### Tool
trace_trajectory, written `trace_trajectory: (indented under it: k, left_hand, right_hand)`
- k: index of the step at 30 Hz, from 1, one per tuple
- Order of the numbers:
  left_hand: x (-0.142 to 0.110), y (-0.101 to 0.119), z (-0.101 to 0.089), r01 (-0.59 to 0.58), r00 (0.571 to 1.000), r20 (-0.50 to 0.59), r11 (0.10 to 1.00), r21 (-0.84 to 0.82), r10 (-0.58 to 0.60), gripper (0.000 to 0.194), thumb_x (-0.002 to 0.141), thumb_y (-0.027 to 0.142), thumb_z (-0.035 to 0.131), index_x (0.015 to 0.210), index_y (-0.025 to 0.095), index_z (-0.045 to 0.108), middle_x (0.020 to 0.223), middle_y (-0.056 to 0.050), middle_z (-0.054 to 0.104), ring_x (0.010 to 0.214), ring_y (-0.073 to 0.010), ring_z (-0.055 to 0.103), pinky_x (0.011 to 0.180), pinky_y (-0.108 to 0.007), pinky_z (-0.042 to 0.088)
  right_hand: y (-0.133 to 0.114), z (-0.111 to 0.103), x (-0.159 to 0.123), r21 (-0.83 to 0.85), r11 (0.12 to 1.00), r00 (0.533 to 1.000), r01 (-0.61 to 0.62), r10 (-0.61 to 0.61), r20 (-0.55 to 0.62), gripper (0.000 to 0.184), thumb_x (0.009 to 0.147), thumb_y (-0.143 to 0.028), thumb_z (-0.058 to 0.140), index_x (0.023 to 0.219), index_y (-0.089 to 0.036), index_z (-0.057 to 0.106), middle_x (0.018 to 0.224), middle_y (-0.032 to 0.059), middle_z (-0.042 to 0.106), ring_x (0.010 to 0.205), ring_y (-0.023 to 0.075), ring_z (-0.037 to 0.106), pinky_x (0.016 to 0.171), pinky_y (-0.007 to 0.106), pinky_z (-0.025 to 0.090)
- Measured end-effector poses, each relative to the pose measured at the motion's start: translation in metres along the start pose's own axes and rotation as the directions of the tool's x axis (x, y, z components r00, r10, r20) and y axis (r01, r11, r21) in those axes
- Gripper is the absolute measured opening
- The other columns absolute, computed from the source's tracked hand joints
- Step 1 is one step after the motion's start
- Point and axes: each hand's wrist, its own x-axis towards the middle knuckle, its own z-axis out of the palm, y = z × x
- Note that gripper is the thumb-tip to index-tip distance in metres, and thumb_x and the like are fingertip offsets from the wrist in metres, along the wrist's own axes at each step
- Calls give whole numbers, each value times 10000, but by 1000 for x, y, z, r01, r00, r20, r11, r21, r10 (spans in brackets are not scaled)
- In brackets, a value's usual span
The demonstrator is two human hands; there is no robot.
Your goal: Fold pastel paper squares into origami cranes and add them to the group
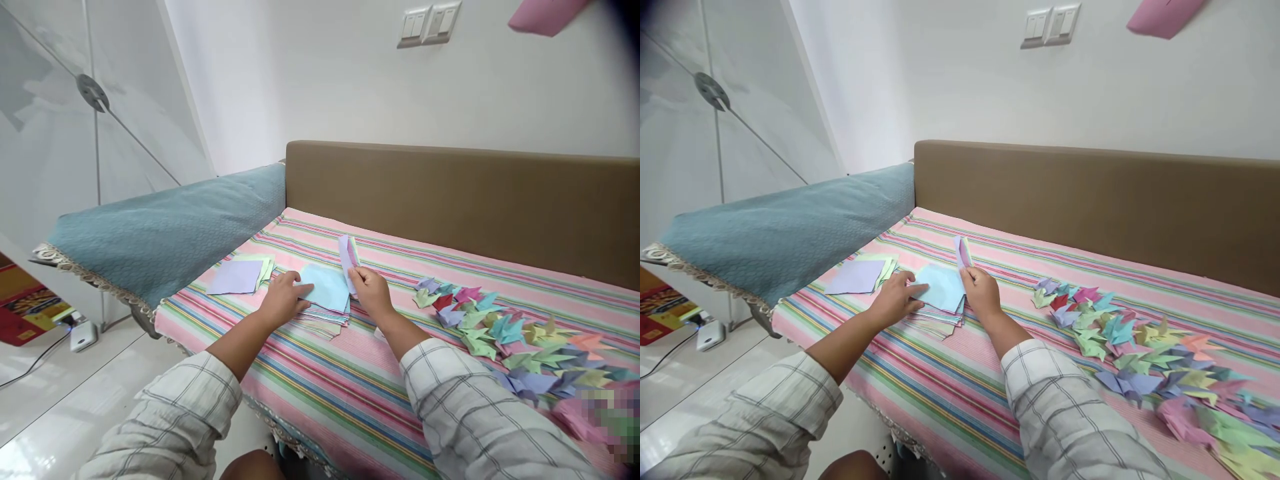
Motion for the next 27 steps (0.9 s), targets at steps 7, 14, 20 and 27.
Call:
trace_trajectory:
  k: [7,14,20,27]
  left_hand:
    - [2,6,5,-204,977,-61,979,-14,203,166,832,252,527,809,207,685,909,-67,581,891,-200,518,808,-358,390]
    - [8,8,-6,-62,995,43,913,-402,86,121,776,254,577,746,192,676,763,-33,608,816,-163,558,747,-269,435]
    - [12,7,-7,156,988,77,834,-529,-136,118,709,218,550,706,175,659,765,-17,621,775,-155,579,730,-263,444]
    - [14,8,0,283,955,130,694,-662,-266,131,675,221,584,757,168,671,790,-14,606,747,-150,578,703,-276,459]
  right_hand:
    - [-6,3,-2,-51,991,981,122,-113,157,345,852,-381,396,582,-201,510,621,1,517,630,138,482,566,228,302]
    - [-4,6,-4,67,997,966,50,-65,249,343,832,-408,415,579,-197,506,569,-27,449,575,124,427,550,230,288]
    - [1,5,1,185,981,977,-60,19,213,346,810,-424,431,558,-190,462,541,-43,352,535,109,348,514,230,253]
    - [-1,2,1,128,990,927,53,-97,362,308,820,-388,440,682,-185,626,639,-17,556,627,135,505,579,227,350]
